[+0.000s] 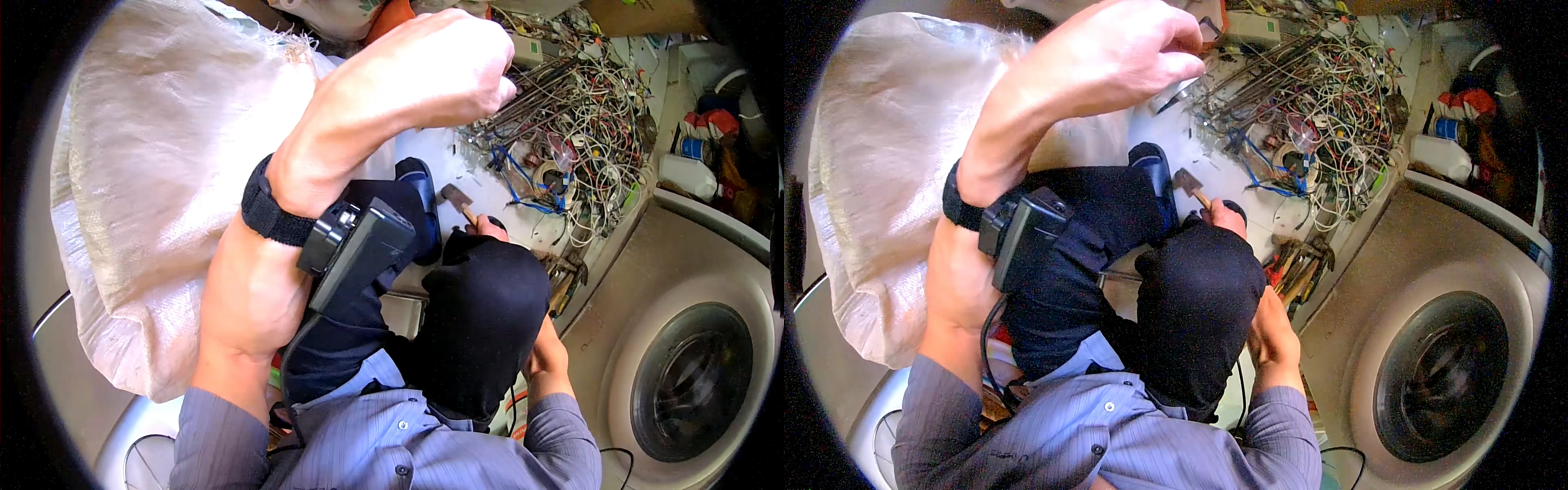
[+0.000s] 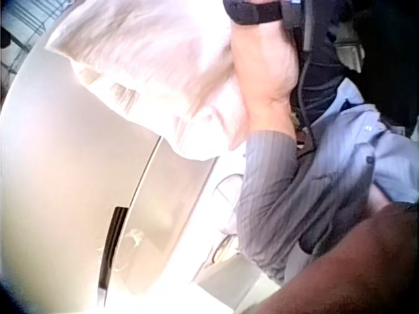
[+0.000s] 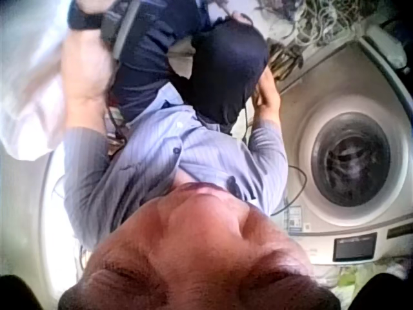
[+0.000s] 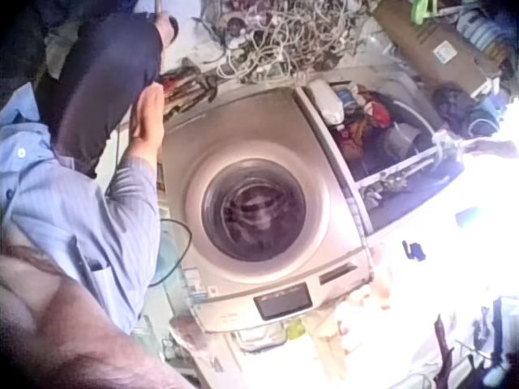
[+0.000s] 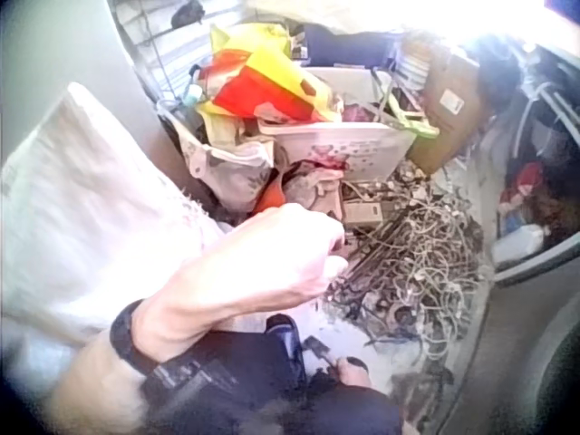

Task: The recorder uses a hammer and screwdriver to pry open and repair a white remote control while sitting on a floor cluttered with wires.

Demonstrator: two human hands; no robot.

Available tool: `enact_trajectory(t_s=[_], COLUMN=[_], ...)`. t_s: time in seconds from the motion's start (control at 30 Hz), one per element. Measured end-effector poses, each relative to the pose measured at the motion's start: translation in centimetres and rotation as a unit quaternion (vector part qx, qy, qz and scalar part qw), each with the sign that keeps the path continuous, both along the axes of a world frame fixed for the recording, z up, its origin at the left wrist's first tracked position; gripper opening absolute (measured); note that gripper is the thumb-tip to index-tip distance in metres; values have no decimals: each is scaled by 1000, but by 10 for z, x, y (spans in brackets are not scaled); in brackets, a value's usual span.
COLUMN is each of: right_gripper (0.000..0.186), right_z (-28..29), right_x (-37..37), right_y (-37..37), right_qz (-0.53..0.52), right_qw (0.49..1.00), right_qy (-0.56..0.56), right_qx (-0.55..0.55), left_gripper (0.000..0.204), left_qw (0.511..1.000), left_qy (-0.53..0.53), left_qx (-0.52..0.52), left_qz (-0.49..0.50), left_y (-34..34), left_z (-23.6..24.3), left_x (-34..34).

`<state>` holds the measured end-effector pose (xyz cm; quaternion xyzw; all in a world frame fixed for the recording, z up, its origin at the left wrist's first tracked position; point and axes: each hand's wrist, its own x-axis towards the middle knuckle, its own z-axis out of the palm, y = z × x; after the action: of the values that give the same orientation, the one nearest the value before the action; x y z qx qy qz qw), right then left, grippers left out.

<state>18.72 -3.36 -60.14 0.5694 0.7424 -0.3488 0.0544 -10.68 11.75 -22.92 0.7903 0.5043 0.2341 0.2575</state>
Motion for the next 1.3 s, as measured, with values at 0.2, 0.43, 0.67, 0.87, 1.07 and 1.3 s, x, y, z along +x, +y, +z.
enact_trajectory(t_s=[0.2, 0.43, 0.67, 0.87, 1.07, 1.3], right_gripper=[24, 18, 18, 28, 41, 43], right_z=[50, 40, 33, 22, 12, 68], right_x=[8, 30, 113, 188, 236, 277], right_y=[6, -5, -63, -109, -122, -217], right_qz=[-142, -146, -250, -355, -398, -354], right_qw=[985, 977, 962, 910, 897, 917], right_qy=[102, 152, 26, -52, -138, -99], right_qx=[6, 18, 109, 209, 133, 155], left_gripper=[26, 29, 34, 34, 38, 39], left_qw=[1000, 987, 976, 971, 953, 913], left_qy=[-10, 124, 100, 113, 133, 184], left_qx=[-18, -98, -192, -209, -271, -353], left_qz=[-6, -1, 10, 2, -13, -90], left_y=[6, 10, 12, 14, 22, 25], left_z=[3, -3, -12, -9, -32, -66], left_x=[17, 20, 36, 51, 54, 70])
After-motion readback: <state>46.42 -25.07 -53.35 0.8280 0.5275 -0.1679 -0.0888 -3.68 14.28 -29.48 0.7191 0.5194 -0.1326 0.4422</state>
